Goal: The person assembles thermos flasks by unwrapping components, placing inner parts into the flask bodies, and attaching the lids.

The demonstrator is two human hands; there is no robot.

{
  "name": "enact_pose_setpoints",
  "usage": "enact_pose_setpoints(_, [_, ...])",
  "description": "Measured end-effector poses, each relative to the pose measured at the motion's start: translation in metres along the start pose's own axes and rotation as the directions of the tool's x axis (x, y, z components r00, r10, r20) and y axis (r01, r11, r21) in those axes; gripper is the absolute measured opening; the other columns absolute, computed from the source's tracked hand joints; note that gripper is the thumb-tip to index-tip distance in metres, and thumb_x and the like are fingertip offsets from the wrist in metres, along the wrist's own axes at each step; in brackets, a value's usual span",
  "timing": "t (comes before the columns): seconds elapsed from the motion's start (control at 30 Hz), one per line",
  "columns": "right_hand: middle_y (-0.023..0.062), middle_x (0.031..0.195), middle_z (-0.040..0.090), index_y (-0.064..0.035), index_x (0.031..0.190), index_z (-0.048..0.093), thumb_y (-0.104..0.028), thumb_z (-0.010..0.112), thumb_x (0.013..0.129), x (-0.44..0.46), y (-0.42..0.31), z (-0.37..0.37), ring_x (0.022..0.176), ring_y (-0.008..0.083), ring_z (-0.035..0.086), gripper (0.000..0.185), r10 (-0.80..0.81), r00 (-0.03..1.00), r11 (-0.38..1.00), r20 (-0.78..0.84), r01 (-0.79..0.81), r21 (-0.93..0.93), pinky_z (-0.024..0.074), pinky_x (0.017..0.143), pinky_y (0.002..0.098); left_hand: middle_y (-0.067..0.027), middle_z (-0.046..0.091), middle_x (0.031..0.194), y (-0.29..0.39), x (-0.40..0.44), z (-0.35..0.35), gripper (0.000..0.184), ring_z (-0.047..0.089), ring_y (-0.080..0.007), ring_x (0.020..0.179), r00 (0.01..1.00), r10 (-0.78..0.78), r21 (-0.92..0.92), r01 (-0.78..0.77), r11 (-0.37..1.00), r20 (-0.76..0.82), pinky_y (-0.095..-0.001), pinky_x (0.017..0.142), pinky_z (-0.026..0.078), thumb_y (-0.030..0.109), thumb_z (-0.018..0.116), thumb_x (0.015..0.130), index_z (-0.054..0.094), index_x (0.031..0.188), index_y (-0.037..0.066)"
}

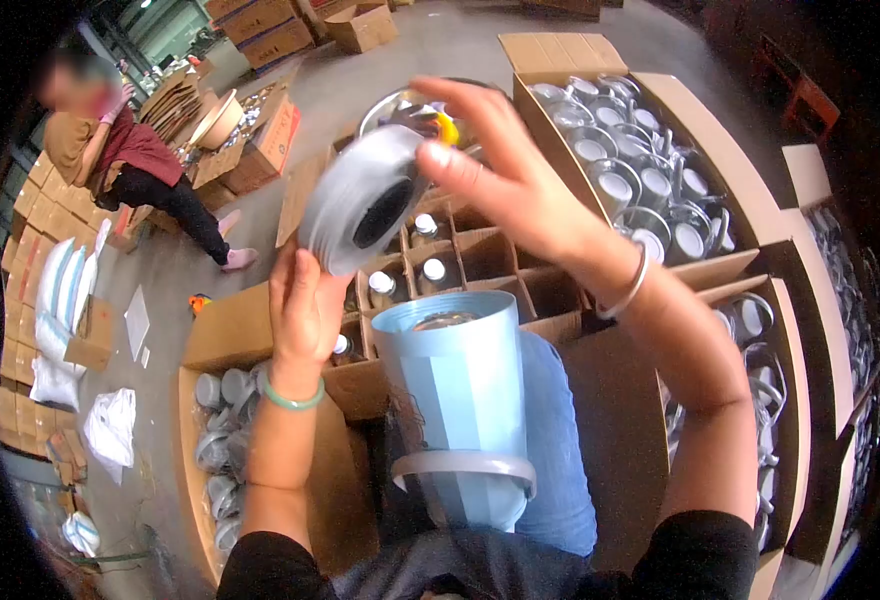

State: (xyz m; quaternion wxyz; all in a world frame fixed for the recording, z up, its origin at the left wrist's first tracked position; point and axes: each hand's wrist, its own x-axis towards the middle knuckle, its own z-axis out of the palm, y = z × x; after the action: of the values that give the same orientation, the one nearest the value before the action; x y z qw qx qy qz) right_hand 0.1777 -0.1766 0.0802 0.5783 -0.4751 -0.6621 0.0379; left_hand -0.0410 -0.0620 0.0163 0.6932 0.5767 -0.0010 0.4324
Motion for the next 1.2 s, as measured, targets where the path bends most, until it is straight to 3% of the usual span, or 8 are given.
enact_pose_setpoints(0.03, [0.0119,0.124,0.056,-0.0026,0.135,0.052,-0.042,0.052,0.101,-0.004,0.003,-0.003,0.119,0.0222,0.051,0.051,0.142,0.978,0.945,0.155,-0.180,0.272,0.0395,0.103,0.0370,-0.0159,0.057,0.134,-0.003,0.001,-0.004,0.047,0.053,-0.0283,0.126,0.996,-0.065,-0.012,0.066,0.998,0.068,-0.0449,0.111,0.038,0.028,0.052,0.103,0.049,0.136,-0.005])
enact_pose_setpoints(0.1, [0.0118,0.127,0.057,-0.0043,0.137,0.050,-0.045,0.045,0.103,-0.011,0.015,-0.003,0.124,0.0209,0.051,0.053,0.253,0.892,0.868,0.374,-0.380,0.318,0.0389,0.106,0.0361,-0.0177,0.053,0.137,-0.009,0.004,-0.014,0.054,0.049,-0.0302,0.131,0.978,-0.115,0.044,0.108,0.993,0.174,-0.0509,0.111,0.037,0.036,0.052,0.102,0.044,0.138,-0.004])
enact_pose_setpoints(0.17, [0.0068,0.112,0.064,-0.0030,0.124,0.061,-0.041,0.057,0.099,-0.029,0.022,-0.005,0.106,0.0173,0.060,0.046,0.342,0.841,0.846,0.419,-0.469,0.253,0.0487,0.093,0.0314,-0.0177,0.055,0.135,-0.015,0.003,-0.019,0.051,0.050,-0.0294,0.129,0.978,-0.126,0.053,0.119,0.992,0.168,-0.0484,0.111,0.036,0.036,0.052,0.102,0.048,0.135,-0.002])
enact_pose_setpoints(0.23, [0.0079,0.113,0.064,-0.0021,0.120,0.064,-0.038,0.061,0.097,-0.050,0.029,-0.005,0.104,0.0178,0.061,0.043,0.331,0.835,0.755,0.440,-0.514,0.408,0.0500,0.090,0.0313,-0.0145,0.059,0.129,-0.016,0.002,-0.022,0.043,0.053,-0.0255,0.124,0.942,-0.090,0.231,0.014,0.973,0.324,-0.0412,0.108,0.039,0.034,0.052,0.102,0.059,0.125,-0.002])
enact_pose_setpoints(0.37, [0.0090,0.118,0.063,-0.0029,0.121,0.067,-0.026,0.064,0.096,-0.080,0.041,0.000,0.106,0.0181,0.061,0.035,0.171,0.904,0.691,0.391,-0.393,0.607,0.0500,0.093,0.0310,-0.0132,0.061,0.123,-0.004,0.001,-0.008,0.042,0.054,-0.0248,0.119,0.886,-0.151,0.359,-0.018,0.933,0.438,-0.0378,0.104,0.040,0.036,0.053,0.101,0.064,0.119,0.000])
enact_pose_setpoints(0.7, [0.0133,0.116,0.061,0.0021,0.119,0.069,-0.025,0.064,0.091,-0.104,0.043,0.006,0.108,0.0224,0.056,0.039,0.187,0.911,0.524,0.367,-0.408,0.748,0.0441,0.094,0.0342,-0.0131,0.063,0.123,0.006,-0.001,0.006,0.037,0.055,-0.0260,0.119,0.846,-0.198,0.448,-0.053,0.893,0.495,-0.0376,0.103,0.041,0.030,0.051,0.102,0.065,0.119,0.000])
enact_pose_setpoints(1.13, [0.0158,0.111,0.061,0.0047,0.111,0.071,-0.028,0.065,0.088,-0.107,0.050,0.008,0.105,0.0235,0.055,0.041,0.187,0.925,0.508,0.330,-0.379,0.774,0.0428,0.090,0.0337,-0.0126,0.062,0.122,0.013,0.000,0.019,0.034,0.054,-0.0266,0.119,0.861,-0.192,0.509,-0.088,0.856,0.471,-0.0379,0.105,0.039,0.026,0.052,0.102,0.065,0.120,0.001])
enact_pose_setpoints(1.2, [0.0189,0.103,0.059,0.0056,0.105,0.072,-0.030,0.060,0.086,-0.106,0.052,0.010,0.101,0.0282,0.054,0.042,0.171,0.934,0.545,0.315,-0.356,0.759,0.0430,0.091,0.0382,-0.0127,0.062,0.122,0.010,-0.001,0.017,0.034,0.054,-0.0266,0.119,0.848,-0.172,0.492,-0.115,0.863,0.501,-0.0382,0.105,0.038,0.026,0.052,0.102,0.065,0.120,0.000])
